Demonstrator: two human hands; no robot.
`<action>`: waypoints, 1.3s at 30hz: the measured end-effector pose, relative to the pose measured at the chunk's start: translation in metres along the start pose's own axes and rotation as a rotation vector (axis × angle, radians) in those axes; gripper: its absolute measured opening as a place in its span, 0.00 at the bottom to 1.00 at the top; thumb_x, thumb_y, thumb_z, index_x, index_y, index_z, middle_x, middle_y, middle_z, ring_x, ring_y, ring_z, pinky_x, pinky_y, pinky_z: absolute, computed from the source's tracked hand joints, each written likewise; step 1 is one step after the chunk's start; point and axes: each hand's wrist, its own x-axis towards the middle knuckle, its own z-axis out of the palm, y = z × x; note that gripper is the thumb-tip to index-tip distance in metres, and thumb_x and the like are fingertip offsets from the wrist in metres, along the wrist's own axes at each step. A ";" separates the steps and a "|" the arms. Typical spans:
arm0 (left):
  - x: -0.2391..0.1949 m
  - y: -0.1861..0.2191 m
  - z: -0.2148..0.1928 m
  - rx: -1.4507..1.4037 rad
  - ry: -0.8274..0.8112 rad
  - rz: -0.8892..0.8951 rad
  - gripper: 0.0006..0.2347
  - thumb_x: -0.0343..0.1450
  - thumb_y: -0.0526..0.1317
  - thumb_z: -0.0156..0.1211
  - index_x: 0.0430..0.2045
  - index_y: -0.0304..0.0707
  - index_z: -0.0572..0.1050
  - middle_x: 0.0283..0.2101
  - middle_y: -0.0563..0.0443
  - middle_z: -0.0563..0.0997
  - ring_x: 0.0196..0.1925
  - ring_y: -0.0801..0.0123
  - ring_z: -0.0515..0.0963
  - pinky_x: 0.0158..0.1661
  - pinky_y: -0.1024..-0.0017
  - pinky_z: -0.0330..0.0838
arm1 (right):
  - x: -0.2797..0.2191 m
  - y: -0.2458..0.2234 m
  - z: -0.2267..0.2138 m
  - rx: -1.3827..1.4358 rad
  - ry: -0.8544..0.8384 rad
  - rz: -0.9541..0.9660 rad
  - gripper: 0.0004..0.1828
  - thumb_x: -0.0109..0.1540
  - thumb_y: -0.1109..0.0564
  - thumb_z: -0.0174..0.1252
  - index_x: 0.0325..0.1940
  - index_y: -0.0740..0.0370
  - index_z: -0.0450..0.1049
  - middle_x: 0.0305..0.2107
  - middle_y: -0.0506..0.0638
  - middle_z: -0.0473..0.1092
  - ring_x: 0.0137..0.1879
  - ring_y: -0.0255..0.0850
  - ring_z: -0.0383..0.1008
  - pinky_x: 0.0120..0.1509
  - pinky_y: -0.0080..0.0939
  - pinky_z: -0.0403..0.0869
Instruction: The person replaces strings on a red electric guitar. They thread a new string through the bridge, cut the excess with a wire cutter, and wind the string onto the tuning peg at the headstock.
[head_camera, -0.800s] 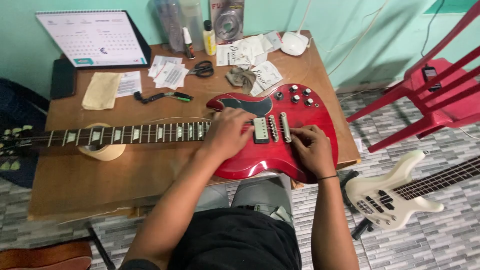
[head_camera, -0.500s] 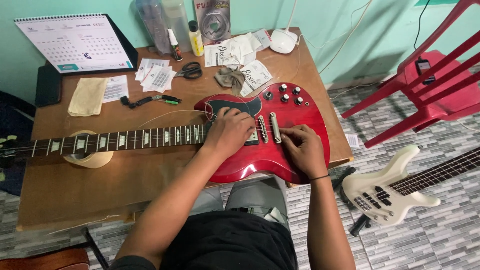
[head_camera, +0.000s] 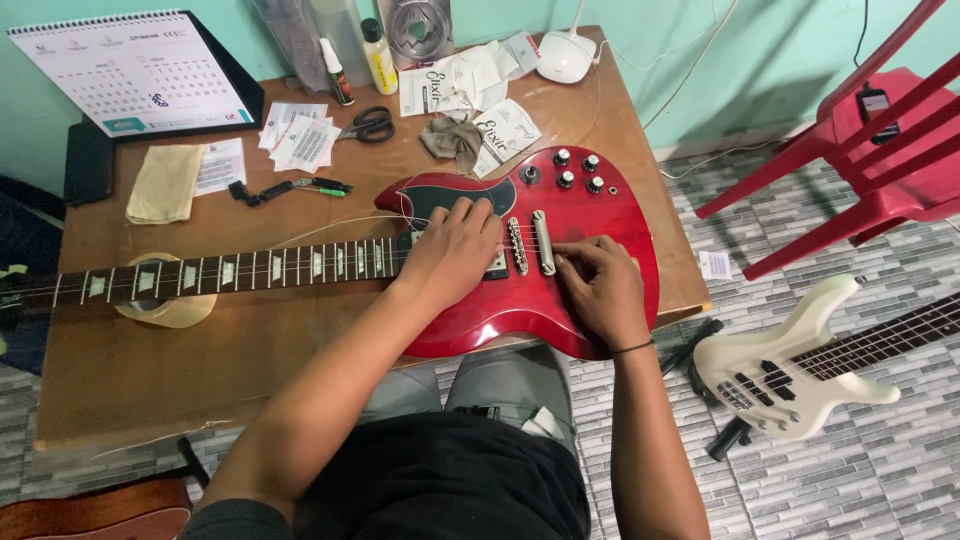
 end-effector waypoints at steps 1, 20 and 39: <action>0.000 0.001 -0.001 -0.001 -0.003 -0.003 0.12 0.79 0.41 0.48 0.44 0.34 0.78 0.45 0.38 0.77 0.52 0.53 0.78 0.50 0.54 0.74 | 0.000 0.003 0.001 0.002 -0.004 0.000 0.11 0.63 0.49 0.64 0.49 0.33 0.84 0.37 0.45 0.74 0.50 0.49 0.74 0.56 0.46 0.65; 0.015 0.031 0.027 -0.172 0.058 -0.041 0.12 0.81 0.40 0.43 0.47 0.31 0.73 0.37 0.41 0.76 0.40 0.52 0.83 0.39 0.61 0.80 | 0.003 0.024 0.010 0.017 0.008 0.024 0.07 0.65 0.47 0.64 0.44 0.44 0.82 0.37 0.49 0.72 0.47 0.51 0.74 0.54 0.47 0.65; -0.173 -0.063 -0.095 -1.204 0.553 -0.586 0.09 0.83 0.42 0.44 0.57 0.50 0.64 0.32 0.46 0.80 0.23 0.78 0.67 0.22 0.83 0.59 | -0.115 0.202 -0.105 0.059 0.430 0.945 0.10 0.75 0.58 0.52 0.58 0.65 0.69 0.57 0.63 0.70 0.65 0.59 0.68 0.67 0.67 0.68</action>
